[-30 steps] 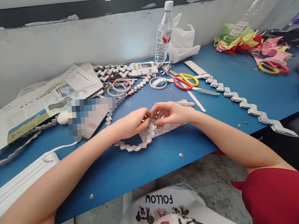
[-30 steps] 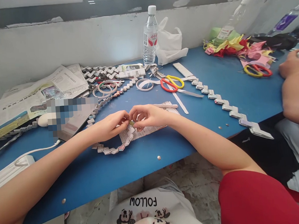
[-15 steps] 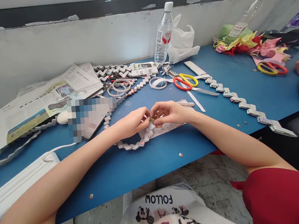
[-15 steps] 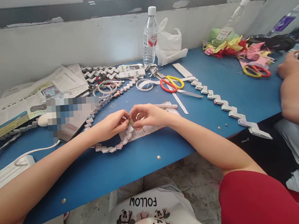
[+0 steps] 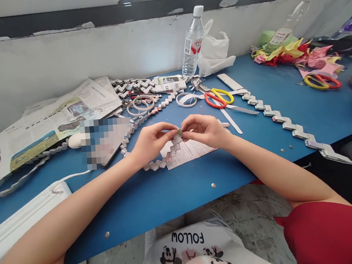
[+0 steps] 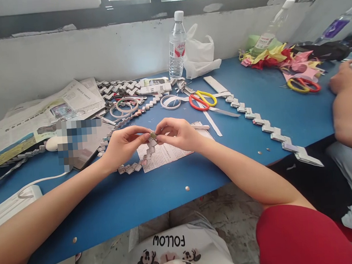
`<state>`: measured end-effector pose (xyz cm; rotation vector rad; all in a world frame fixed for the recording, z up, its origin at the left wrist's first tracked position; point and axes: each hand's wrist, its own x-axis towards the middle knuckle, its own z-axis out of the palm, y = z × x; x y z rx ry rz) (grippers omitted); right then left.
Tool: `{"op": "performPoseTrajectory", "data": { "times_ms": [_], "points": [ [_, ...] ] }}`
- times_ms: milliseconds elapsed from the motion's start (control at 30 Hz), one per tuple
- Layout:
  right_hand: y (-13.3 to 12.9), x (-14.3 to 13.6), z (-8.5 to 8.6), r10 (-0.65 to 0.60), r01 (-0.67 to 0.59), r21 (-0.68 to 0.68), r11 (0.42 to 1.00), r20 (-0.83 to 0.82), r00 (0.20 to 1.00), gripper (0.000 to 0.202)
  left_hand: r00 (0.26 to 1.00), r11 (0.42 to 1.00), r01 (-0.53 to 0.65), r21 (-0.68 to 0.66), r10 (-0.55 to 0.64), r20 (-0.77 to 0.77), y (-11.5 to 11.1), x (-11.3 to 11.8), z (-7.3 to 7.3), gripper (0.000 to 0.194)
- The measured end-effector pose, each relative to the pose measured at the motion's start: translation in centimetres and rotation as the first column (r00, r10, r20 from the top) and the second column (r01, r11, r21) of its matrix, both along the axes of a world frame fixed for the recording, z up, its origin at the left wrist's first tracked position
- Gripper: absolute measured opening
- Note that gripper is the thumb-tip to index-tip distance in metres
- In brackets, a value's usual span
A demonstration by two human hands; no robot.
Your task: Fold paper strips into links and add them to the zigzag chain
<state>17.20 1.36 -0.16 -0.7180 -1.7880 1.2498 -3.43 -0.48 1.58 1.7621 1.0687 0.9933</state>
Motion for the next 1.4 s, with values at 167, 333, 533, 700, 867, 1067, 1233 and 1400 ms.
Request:
{"op": "performPoseTrajectory", "data": {
  "times_ms": [167,333,533,700,867,1067,1233,1400],
  "points": [
    [-0.4,0.1,0.5,-0.012,0.012,-0.014,1.0,-0.005,1.0,0.021,0.992,0.985,-0.022,-0.172,0.043,0.119,-0.2,0.3,0.4,0.029],
    [-0.7,0.1,0.9,-0.027,0.028,-0.01,1.0,0.077,0.997,0.016,0.992,0.98,0.023,-0.195,0.001,0.123,-0.1,0.2,0.3,0.028],
    [-1.2,-0.3,0.8,-0.13,0.119,0.093,0.989,0.123,0.984,0.009,1.0,1.0,0.011,-0.012,-0.011,-0.001,-0.4,0.1,0.5,0.027],
    [-1.5,-0.5,0.5,-0.176,0.147,0.305,0.941,0.07,0.982,0.008,0.993,0.977,0.059,0.203,-0.037,-0.112,-0.4,-0.2,0.8,0.024],
    [-1.8,-0.5,0.5,-0.166,0.139,0.409,0.902,0.03,0.986,0.005,0.992,0.966,0.086,0.245,-0.061,-0.107,-0.9,-0.4,0.8,0.024],
    [-1.6,-0.2,0.8,-0.112,0.063,0.524,0.849,0.062,0.992,0.013,0.995,0.992,0.086,0.093,-0.09,0.039,-1.1,-0.3,0.3,0.032],
    [-1.3,0.1,0.9,-0.04,-0.001,0.514,0.858,0.068,0.997,0.018,0.991,0.986,0.128,0.107,-0.132,0.027,-0.7,-0.5,0.4,0.026],
    [-1.3,0.2,0.8,-0.016,-0.03,0.43,0.902,0.102,0.995,0.014,0.987,0.983,0.156,0.093,-0.152,-0.051,-0.5,-0.7,0.2,0.019]
  ]
}}
